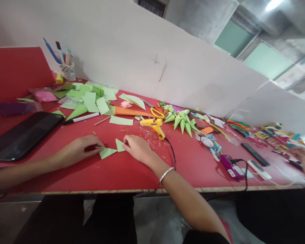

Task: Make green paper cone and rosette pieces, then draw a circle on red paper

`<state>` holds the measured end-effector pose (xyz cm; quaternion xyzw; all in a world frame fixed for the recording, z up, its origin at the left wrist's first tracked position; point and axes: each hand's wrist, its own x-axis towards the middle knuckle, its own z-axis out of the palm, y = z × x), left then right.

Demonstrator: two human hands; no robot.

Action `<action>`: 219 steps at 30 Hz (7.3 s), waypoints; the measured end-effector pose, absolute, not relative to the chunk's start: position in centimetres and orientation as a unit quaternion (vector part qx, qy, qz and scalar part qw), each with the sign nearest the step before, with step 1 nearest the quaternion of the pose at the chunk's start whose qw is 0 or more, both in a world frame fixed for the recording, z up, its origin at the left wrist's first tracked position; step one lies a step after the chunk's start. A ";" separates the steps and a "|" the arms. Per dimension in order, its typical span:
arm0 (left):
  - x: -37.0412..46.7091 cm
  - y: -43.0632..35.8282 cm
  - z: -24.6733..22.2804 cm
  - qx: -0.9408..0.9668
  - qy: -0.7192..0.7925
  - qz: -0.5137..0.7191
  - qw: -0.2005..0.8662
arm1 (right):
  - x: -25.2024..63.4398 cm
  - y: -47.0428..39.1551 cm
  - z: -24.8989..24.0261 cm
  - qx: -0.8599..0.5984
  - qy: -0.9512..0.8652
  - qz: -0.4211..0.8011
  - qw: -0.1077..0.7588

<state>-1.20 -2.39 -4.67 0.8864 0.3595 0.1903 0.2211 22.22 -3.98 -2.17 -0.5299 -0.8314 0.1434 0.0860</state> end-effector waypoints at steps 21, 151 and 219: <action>-0.9 -2.6 -4.5 0.911 0.304 0.185 0.209 | 14.4 7.9 -3.1 -0.424 -0.904 -0.013 0.047; -0.5 -5.6 -4.2 0.921 0.359 0.147 -0.044 | 18.8 -5.5 -3.9 -0.357 -0.927 -0.025 0.109; 0.5 -0.1 0.1 0.969 0.173 0.085 -0.158 | 19.1 -3.5 -1.6 -0.445 -0.890 -0.099 -0.016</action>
